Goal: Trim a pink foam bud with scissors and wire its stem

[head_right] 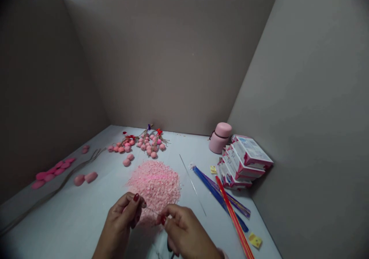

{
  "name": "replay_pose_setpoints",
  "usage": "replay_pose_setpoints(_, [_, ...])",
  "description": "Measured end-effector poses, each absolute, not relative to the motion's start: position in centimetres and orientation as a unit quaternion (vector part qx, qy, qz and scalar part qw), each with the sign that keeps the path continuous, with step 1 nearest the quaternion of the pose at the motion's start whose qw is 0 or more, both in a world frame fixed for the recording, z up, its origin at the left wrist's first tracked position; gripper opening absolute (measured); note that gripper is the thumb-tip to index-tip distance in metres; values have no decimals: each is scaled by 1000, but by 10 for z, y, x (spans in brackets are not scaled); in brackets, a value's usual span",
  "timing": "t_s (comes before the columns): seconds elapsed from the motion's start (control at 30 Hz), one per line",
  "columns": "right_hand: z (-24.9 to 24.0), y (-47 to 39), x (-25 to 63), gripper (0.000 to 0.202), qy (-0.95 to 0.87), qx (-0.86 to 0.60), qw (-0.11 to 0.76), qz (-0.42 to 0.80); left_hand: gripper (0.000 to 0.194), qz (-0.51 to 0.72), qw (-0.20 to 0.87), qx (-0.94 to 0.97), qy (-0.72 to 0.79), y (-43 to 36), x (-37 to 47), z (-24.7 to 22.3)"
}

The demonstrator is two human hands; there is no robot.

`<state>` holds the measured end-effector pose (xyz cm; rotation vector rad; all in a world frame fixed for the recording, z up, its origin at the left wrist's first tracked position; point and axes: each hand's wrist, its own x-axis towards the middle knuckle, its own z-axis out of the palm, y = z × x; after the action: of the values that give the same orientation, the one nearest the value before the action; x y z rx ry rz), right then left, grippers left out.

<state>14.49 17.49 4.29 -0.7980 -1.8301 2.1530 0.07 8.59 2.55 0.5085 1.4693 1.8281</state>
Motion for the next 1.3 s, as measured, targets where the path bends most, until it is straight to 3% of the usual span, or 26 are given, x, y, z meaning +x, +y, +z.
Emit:
replay_pose_setpoints(0.17, [46,184,149,35,-695,-279,88,657,27,735,396,128,535,89,-9,27])
replay_pose_setpoints(0.67, [60,198,160,26,-714,-278,68,639,29,751,449,47,482,93,-7,36])
replay_pose_setpoints(1.03, [60,200,163,27,-739,-295,118,594,25,796,339,21,501,94,-9,30])
replay_pose_setpoints(1.17, [57,192,156,29,-740,-300,121,589,41,748,400,90,522,96,10,26])
replay_pose_setpoints(1.3, [56,185,152,24,-821,-256,127,495,38,694,431,156,555,95,19,22])
